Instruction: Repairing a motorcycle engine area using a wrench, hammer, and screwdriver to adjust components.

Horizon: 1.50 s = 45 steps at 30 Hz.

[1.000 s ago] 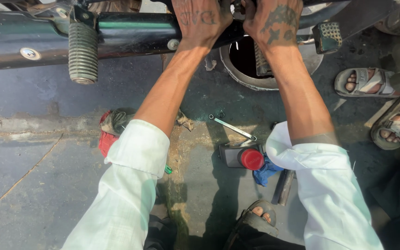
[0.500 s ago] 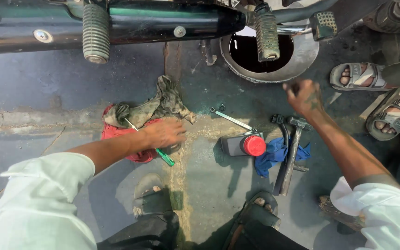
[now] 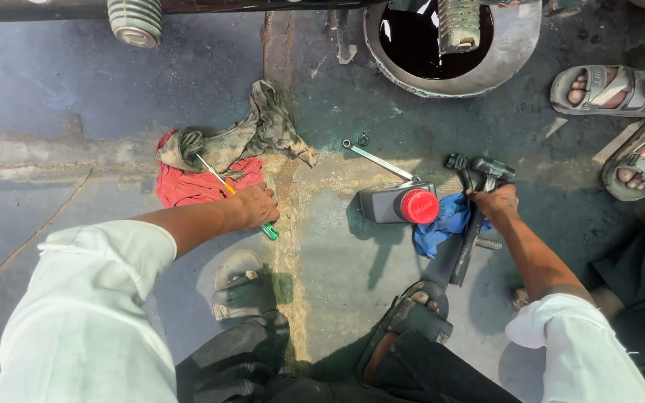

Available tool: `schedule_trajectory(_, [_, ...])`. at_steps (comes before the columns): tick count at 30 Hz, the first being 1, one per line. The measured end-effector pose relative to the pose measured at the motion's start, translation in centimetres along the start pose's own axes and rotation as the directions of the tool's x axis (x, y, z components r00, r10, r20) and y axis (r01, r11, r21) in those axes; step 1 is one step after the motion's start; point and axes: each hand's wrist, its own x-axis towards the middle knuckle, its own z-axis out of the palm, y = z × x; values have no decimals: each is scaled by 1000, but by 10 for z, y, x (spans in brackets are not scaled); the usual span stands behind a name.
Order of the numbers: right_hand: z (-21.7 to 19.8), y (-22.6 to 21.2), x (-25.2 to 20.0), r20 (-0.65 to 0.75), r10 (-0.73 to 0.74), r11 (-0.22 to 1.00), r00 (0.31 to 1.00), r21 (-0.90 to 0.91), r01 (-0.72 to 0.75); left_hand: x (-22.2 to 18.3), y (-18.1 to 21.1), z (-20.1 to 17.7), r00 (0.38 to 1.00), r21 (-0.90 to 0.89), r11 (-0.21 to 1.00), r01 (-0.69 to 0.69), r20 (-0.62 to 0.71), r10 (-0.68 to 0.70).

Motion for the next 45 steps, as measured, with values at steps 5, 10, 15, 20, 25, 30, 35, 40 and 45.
schedule_trajectory(5, [15, 11, 13, 162, 18, 999, 987, 26, -22, 80, -12, -45, 981, -206, 977, 59, -171, -95])
schedule_trajectory(10, [11, -5, 11, 125, -1, 997, 992, -81, 11, 174, -14, -71, 849, -145, 986, 82, -507, -145])
schedule_trajectory(15, [13, 5, 23, 131, -28, 994, 991, -97, 41, 213, -10, -79, 833, -133, 979, 155, -514, -202])
schedule_trajectory(20, [9, 4, 22, 178, -45, 998, 983, -36, 52, 209, -8, -76, 871, -214, 969, 123, -444, -209])
schedule_trajectory(25, [8, 1, 20, 213, -43, 998, 976, -30, 51, 161, -13, -108, 878, -387, 896, 219, -323, -354])
schedule_trajectory(30, [10, 9, 22, 170, -76, 997, 982, -15, 80, 96, -32, -153, 789, -724, 642, 253, -230, -570])
schedule_trajectory(35, [5, 4, 19, 175, -75, 996, 982, 54, 66, 11, -82, -232, 472, -432, 860, 271, -719, -510])
schedule_trajectory(40, [3, 0, 11, 257, -40, 997, 966, 80, 20, -33, -123, -284, 189, -126, 810, 572, -941, -280])
schedule_trajectory(45, [2, -2, 11, 207, -24, 1000, 978, 19, 21, -29, -132, -297, 181, -176, 712, 679, -900, -396])
